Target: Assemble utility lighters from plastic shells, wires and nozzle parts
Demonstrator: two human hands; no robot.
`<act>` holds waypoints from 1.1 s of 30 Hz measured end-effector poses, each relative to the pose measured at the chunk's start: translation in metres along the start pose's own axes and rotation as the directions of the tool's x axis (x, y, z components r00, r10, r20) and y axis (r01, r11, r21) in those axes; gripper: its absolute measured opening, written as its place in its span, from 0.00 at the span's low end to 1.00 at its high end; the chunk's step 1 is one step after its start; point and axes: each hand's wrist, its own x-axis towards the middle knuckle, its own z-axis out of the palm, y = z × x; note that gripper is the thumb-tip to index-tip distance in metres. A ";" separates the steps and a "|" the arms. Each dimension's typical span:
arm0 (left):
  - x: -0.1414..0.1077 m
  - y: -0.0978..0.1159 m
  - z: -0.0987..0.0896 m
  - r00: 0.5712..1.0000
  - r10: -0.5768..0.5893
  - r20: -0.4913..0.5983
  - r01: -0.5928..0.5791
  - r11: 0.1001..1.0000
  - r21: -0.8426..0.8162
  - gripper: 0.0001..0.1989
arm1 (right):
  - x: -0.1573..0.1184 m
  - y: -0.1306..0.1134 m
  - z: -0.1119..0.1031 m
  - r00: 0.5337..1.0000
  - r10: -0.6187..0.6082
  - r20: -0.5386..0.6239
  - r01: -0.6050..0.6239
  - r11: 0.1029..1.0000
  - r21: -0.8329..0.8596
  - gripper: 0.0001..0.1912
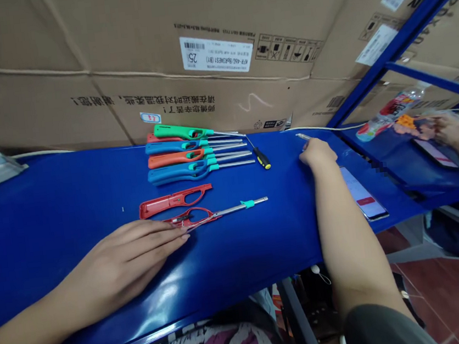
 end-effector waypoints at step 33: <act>0.004 -0.008 0.006 0.963 -0.268 -0.036 0.265 0.961 -0.074 0.13 | -0.103 -0.094 -0.007 0.212 -0.968 0.135 0.739 0.249 0.625 0.10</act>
